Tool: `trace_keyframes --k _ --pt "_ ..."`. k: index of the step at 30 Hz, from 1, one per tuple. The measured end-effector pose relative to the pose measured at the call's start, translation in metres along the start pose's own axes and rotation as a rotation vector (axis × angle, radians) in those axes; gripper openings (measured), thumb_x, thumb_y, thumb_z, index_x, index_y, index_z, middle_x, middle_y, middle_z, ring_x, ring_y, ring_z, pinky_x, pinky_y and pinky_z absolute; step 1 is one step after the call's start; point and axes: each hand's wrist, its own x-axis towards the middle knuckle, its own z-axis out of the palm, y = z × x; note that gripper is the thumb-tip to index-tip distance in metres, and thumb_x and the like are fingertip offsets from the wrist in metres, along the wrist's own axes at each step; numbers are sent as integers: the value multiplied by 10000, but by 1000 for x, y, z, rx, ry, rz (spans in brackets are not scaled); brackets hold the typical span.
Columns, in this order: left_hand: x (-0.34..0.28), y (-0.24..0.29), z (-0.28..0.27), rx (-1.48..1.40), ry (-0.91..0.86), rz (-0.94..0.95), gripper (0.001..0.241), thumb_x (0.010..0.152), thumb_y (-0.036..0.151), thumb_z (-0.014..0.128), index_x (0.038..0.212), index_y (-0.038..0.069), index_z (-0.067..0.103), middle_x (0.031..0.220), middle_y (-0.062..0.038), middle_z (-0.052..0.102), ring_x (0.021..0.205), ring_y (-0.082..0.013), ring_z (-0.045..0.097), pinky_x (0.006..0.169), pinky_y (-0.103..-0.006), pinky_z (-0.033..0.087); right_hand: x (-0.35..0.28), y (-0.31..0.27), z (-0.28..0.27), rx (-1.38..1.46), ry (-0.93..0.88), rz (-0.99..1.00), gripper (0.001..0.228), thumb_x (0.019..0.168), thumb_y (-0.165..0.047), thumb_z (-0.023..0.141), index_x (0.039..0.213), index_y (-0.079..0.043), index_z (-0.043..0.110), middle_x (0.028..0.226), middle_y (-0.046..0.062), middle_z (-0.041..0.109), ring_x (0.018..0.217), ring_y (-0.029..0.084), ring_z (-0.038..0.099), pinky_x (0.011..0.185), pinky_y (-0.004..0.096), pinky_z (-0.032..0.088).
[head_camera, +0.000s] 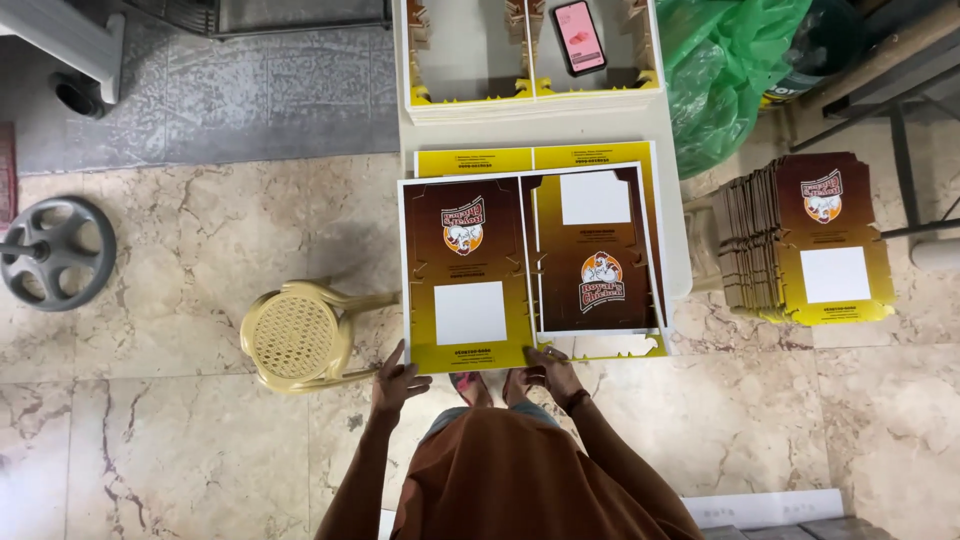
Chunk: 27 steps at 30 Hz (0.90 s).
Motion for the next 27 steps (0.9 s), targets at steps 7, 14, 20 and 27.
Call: trace_keyframes --k 7,14,20,27 --pt "6 -18 -1 137 -27 -15 701 956 50 641 1596 102 360 1029 -328 619 830 -516 729 760 -604 623 -3 -7 -10 -31 41 -14 397 901 -252 817 1125 13 624 954 218 689 689 400 731 688 516 657" --pt "20 -49 -5 151 -29 71 633 1014 53 588 1597 58 341 1106 -378 616 882 -496 723 776 -547 652 -60 -60 24 -733 -20 -207 380 979 -327 659 1242 -64 737 1118 289 714 1109 461 676 1056 570 504" --pt "-8 -8 -6 196 -92 109 618 1008 95 669 1568 81 409 1065 -345 669 925 -491 729 819 -603 614 -16 -33 0 -87 -35 -54 398 947 -272 794 1082 45 596 900 205 701 697 340 749 706 467 675" --pt "-5 18 51 1103 154 380 875 943 387 739 1657 216 264 1603 -266 341 1478 -597 227 1193 -750 163 -4 -5 -3 108 -24 31 225 957 -220 761 1011 -90 585 925 105 751 734 298 772 675 397 673"
